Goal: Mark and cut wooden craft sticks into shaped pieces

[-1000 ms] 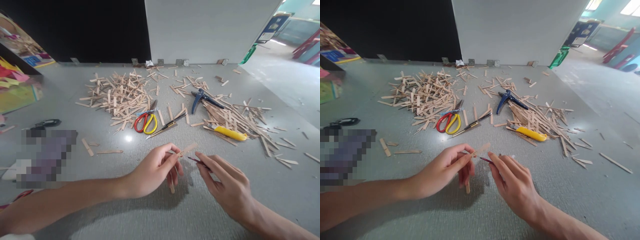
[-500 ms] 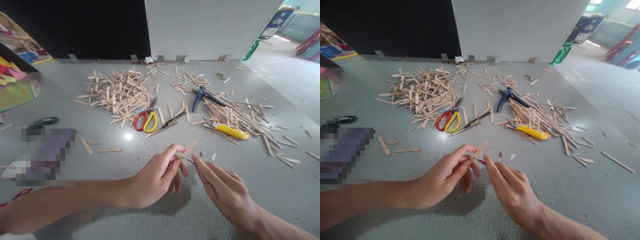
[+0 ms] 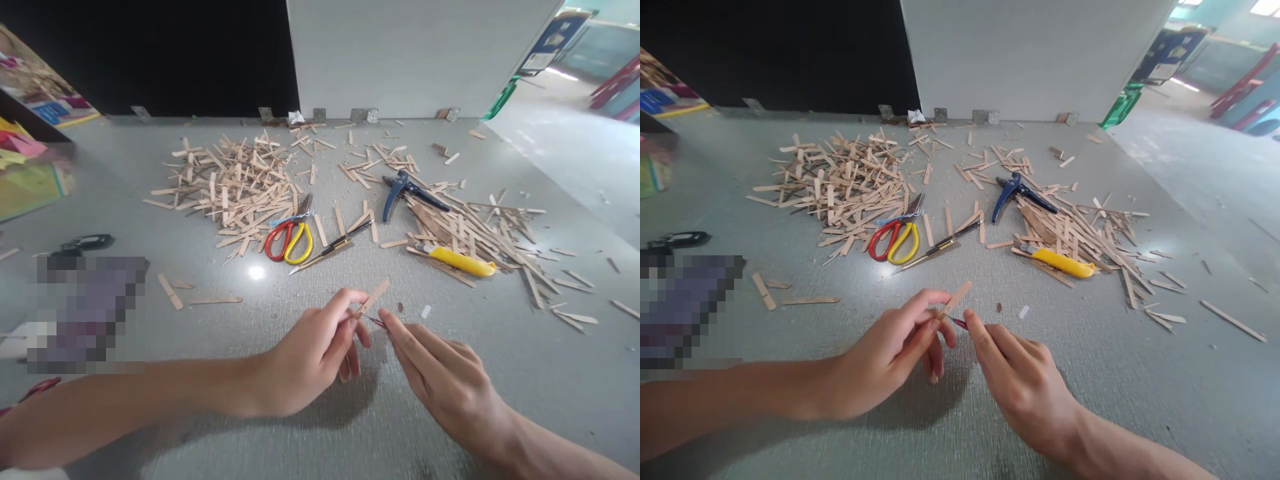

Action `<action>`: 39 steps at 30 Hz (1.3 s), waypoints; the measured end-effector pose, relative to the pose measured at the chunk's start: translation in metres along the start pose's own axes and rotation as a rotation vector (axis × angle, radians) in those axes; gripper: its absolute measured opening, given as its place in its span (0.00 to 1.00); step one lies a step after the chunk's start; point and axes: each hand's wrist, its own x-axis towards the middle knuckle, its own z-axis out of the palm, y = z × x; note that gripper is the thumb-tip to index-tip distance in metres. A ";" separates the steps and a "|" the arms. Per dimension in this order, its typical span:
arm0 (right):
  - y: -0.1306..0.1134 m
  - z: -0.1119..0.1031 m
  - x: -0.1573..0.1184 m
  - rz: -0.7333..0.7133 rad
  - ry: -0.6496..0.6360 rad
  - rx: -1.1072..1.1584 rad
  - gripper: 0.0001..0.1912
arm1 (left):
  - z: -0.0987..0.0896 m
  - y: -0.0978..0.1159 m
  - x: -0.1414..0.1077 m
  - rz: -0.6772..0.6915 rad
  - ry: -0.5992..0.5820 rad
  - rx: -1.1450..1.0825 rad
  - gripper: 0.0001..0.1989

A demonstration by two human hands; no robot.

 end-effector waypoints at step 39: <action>-0.017 0.001 0.048 0.173 -0.697 -0.382 0.14 | 0.012 -0.047 0.012 0.021 0.018 0.138 0.25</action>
